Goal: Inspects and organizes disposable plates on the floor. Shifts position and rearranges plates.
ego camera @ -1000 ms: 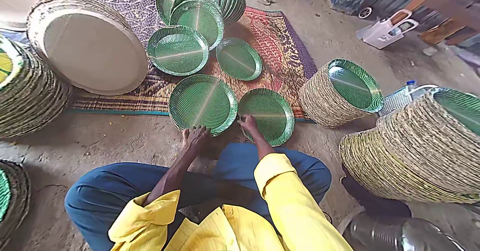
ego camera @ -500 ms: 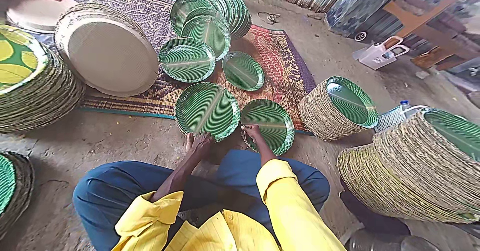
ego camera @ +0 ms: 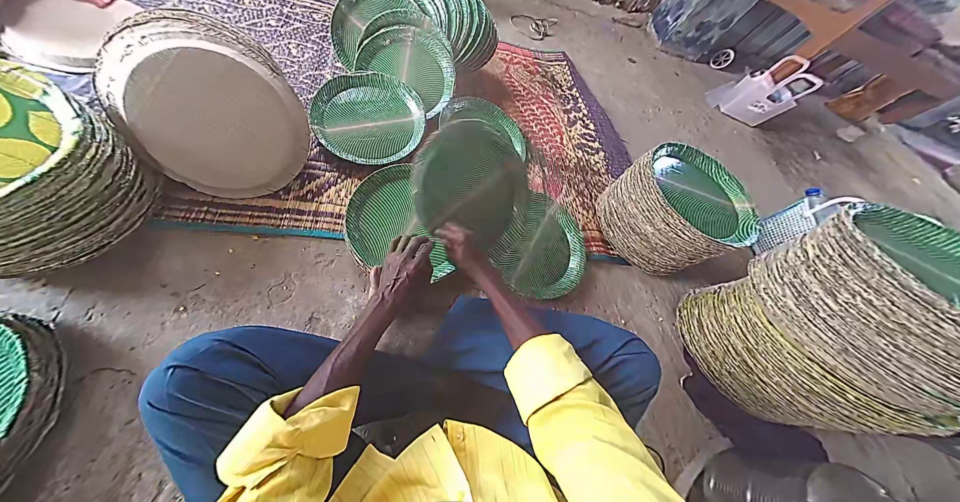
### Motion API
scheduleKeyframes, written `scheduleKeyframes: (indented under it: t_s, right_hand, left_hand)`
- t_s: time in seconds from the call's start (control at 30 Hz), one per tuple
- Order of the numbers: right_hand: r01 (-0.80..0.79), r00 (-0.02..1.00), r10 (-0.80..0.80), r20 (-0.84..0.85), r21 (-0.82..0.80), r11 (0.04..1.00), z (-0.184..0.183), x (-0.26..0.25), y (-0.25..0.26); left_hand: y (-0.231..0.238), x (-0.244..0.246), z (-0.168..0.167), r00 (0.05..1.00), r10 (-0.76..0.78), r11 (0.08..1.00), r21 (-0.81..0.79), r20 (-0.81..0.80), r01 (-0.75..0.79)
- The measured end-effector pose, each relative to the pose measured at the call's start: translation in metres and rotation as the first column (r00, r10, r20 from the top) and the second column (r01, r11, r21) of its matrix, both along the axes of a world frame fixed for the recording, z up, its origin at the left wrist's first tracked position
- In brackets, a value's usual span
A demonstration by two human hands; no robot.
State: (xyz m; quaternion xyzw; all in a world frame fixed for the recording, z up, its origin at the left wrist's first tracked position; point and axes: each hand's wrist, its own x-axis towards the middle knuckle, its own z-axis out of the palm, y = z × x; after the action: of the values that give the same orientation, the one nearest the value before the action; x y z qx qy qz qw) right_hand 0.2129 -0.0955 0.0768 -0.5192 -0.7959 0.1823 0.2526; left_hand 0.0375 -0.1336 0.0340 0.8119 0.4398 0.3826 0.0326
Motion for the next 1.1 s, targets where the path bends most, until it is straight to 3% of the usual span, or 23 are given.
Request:
scheduleKeyframes:
  t_s: [0.03, 0.1, 0.17, 0.2, 0.27, 0.37, 0.43, 0.5, 0.57, 0.7, 0.87, 1.0, 1.1]
  right_hand:
    - [-0.039, 0.991, 0.058, 0.123, -0.155, 0.987, 0.001, -0.019, -0.007]
    - [-0.058, 0.93, 0.215, 0.298, -0.458, 0.887, -0.007, -0.038, -0.015]
    - [-0.164, 0.903, 0.333, 0.271, -0.5, 0.851, -0.034, -0.029, -0.011]
    - [-0.214, 0.906, 0.36, 0.222, -0.493, 0.843, -0.041, -0.02, -0.005]
    - [-0.185, 0.946, 0.292, 0.144, -0.499, 0.846, -0.032, 0.003, 0.008]
    - [0.173, 0.984, -0.141, 0.112, -0.372, 0.912, -0.019, 0.05, 0.027]
    - [0.39, 0.92, -0.341, 0.191, -0.378, 0.84, -0.025, 0.081, 0.033]
    - [0.482, 0.874, -0.367, 0.317, -0.477, 0.735, -0.039, 0.104, 0.03]
    - [0.505, 0.861, -0.364, 0.355, -0.513, 0.694, -0.053, 0.111, 0.029]
    - [0.518, 0.853, -0.369, 0.369, -0.511, 0.686, -0.052, 0.102, 0.027]
    - [0.482, 0.875, -0.403, 0.267, -0.547, 0.685, -0.053, 0.11, 0.029]
    - [0.541, 0.841, -0.415, 0.348, -0.503, 0.674, -0.045, 0.107, 0.026]
    - [0.634, 0.769, -0.583, 0.263, -0.424, 0.646, -0.033, 0.109, 0.027]
  left_hand:
    - [0.0, -0.001, -0.001, 0.999, 0.035, 0.999, -0.012, -0.038, -0.035]
    - [-0.008, -0.005, 0.0, 0.972, 0.044, 0.955, -0.277, -0.23, -0.109]
    - [-0.009, -0.006, 0.003, 0.888, -0.082, 0.785, -0.578, -0.453, -0.222]
    - [-0.007, -0.004, 0.002, 0.848, -0.158, 0.71, -0.655, -0.506, -0.259]
    - [-0.003, 0.001, 0.0, 0.823, -0.277, 0.649, -0.728, -0.496, -0.22]
    - [0.003, 0.008, 0.001, 0.833, -0.345, 0.65, -0.75, -0.433, -0.121]
    - [0.002, 0.009, 0.001, 0.836, -0.329, 0.664, -0.737, -0.438, -0.125]
    - [-0.001, 0.007, 0.004, 0.851, -0.281, 0.663, -0.731, -0.443, -0.162]
    - [-0.001, 0.005, 0.008, 0.842, -0.238, 0.645, -0.727, -0.484, -0.235]
    - [0.0, 0.001, 0.014, 0.834, -0.21, 0.631, -0.722, -0.51, -0.283]
    - [0.001, 0.001, 0.009, 0.858, -0.223, 0.628, -0.741, -0.463, -0.237]
    - [-0.001, 0.005, 0.005, 0.841, -0.257, 0.634, -0.74, -0.476, -0.225]
    - [-0.002, 0.005, 0.0, 0.836, -0.275, 0.638, -0.741, -0.474, -0.21]
